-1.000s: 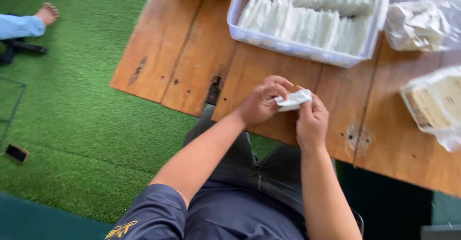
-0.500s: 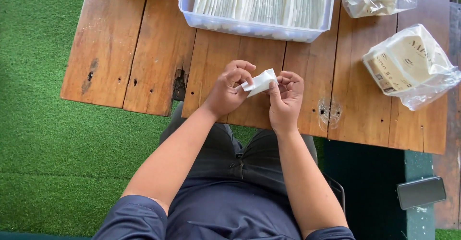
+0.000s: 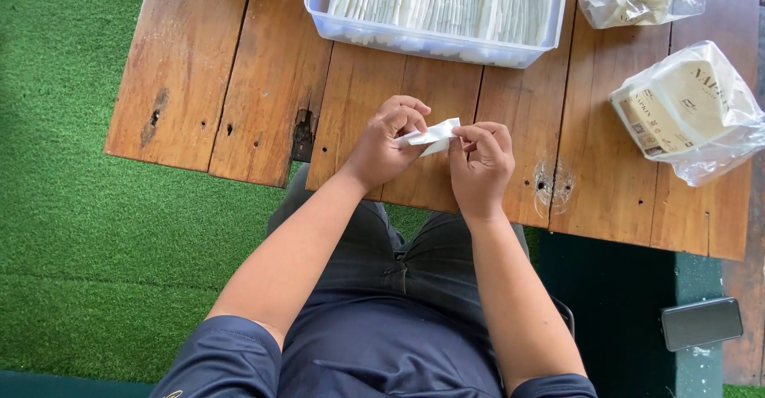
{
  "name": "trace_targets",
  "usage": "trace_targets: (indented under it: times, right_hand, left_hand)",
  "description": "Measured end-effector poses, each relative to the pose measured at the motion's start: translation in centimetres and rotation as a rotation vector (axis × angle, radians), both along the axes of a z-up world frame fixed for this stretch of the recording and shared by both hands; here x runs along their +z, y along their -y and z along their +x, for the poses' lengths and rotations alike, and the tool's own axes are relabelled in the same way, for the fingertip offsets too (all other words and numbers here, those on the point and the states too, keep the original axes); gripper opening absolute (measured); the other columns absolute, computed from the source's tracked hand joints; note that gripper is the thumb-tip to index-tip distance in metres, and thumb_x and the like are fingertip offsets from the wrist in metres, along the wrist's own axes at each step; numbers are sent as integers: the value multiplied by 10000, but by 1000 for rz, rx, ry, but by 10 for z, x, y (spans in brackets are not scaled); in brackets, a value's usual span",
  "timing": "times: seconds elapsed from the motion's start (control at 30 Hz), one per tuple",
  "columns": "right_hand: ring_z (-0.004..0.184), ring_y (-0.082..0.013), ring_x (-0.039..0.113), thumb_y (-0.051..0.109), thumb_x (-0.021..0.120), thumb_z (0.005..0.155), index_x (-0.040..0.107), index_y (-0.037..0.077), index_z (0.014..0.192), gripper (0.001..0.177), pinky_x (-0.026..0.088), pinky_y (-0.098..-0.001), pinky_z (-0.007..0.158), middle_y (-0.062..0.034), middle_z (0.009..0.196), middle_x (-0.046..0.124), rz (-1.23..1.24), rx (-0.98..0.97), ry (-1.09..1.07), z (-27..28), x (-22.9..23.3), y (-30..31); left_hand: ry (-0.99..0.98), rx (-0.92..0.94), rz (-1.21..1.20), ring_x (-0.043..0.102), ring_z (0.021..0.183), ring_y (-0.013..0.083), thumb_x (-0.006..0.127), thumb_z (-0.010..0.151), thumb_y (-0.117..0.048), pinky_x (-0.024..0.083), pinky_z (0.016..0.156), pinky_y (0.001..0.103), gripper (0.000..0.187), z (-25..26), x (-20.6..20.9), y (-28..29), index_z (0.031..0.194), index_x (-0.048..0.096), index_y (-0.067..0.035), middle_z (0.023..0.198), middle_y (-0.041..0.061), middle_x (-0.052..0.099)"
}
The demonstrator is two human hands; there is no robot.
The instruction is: Folding paper napkins into smaller rectangular shapes and stacking them.
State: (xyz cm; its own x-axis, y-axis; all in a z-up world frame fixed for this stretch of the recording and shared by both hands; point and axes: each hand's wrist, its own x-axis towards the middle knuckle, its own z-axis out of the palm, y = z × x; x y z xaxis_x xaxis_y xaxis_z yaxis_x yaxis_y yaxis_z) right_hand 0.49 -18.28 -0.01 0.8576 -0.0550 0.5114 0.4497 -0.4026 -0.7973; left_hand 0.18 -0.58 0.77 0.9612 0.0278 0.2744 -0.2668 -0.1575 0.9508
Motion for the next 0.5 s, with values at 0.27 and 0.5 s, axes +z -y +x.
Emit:
trace_targets:
  times: [0.27,0.5]
  right_hand:
    - [767,-220,663,-82,773,889,742,48,953,149,567,-306,621,-85,949,634,0,27,23,0,3,-2]
    - [720,-168,634,-55,761,881,746,37,932,107,505,-270,539,-74,892,623,-58,-43,-39,1,-10,3]
  left_hand:
    - [-19,3,23,708,747,190,767,798,-15,588,675,314,193,0,3,0,843,677,-180,1143,44,679]
    - [-89,42,184,732,888,270,783,791,-107,612,756,406,204,0,3,0,941,659,-166,1202,42,660]
